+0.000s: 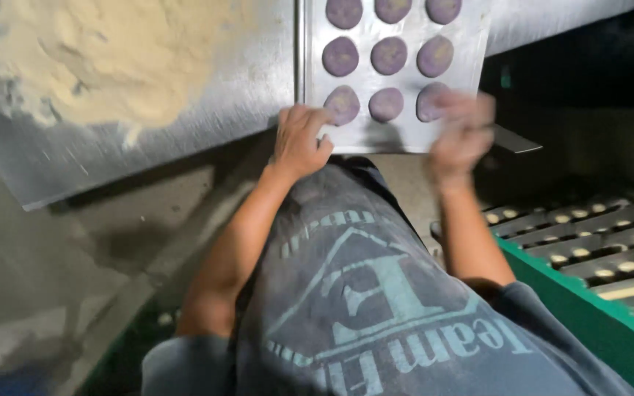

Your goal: Shaping portions of purple dough, coating them in flour, and placing them onto baking trays, followed by marking them with a fork.

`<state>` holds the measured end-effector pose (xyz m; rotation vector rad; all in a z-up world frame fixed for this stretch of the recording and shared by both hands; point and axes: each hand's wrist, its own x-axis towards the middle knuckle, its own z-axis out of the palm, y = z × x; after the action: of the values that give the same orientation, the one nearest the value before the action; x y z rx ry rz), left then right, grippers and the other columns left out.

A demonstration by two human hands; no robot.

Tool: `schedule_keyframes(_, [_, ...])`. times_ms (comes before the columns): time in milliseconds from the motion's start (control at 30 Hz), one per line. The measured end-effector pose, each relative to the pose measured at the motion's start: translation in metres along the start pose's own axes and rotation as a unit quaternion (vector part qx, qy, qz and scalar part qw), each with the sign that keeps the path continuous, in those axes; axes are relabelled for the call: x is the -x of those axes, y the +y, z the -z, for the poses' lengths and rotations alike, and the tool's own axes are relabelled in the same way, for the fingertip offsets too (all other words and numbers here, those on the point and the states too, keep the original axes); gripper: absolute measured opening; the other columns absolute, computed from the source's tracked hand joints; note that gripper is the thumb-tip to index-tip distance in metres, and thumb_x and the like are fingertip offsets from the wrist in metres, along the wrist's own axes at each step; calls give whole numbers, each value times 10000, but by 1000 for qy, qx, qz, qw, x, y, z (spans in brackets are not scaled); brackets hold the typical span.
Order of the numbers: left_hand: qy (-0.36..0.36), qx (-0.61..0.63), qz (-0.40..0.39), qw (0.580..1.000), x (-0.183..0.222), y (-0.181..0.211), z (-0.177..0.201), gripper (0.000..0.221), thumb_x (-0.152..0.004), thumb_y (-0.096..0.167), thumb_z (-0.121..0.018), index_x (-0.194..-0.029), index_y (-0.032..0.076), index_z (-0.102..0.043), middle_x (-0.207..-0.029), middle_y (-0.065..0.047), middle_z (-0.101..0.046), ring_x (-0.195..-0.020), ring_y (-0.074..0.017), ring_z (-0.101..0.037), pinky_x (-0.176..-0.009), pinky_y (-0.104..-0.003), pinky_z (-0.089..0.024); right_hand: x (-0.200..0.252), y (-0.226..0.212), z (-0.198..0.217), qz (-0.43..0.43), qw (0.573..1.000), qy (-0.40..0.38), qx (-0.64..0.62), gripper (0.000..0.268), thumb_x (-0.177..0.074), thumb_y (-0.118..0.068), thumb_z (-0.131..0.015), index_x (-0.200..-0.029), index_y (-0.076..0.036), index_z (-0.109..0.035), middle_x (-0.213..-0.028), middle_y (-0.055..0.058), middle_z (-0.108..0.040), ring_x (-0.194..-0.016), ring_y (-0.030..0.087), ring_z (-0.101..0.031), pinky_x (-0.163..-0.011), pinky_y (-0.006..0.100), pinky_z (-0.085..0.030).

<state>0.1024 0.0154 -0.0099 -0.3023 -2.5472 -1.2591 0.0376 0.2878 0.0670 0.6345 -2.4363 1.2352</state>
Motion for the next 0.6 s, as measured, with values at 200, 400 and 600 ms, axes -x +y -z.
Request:
schedule_keyframes(200, [40, 38, 184, 981, 43, -22, -11, 258, -877, 131, -671, -1103, 26, -602, -1052, -178, -626, -981, -356, -616, -888, -465, -495, -55, 140, 70, -156, 971, 156, 92, 167, -1110, -131, -563, -1059, 13, -633, -921, 126, -706, -779, 278, -691, -709, 394, -569])
schedule_keyframes(400, [54, -14, 250, 967, 47, -3, -7, 310, -887, 170, -752, -1129, 28, -621, -962, -172, -606, -863, -336, -605, -796, -451, -517, -95, 242, 68, -188, 954, 77, 220, 199, -1013, -177, -747, -1074, 5, -695, -922, 213, -741, -826, 367, -724, -755, 449, -560])
schedule_keyframes(600, [34, -16, 376, 926, 49, -1, -22, 256, -876, 148, -732, -1109, 60, -670, -839, -121, -652, -788, -297, -653, -768, -429, -544, -110, 229, 63, -166, 953, 61, 244, 281, -989, -231, -773, -1085, 27, -718, -952, 236, -686, -868, 419, -657, -780, 508, -513])
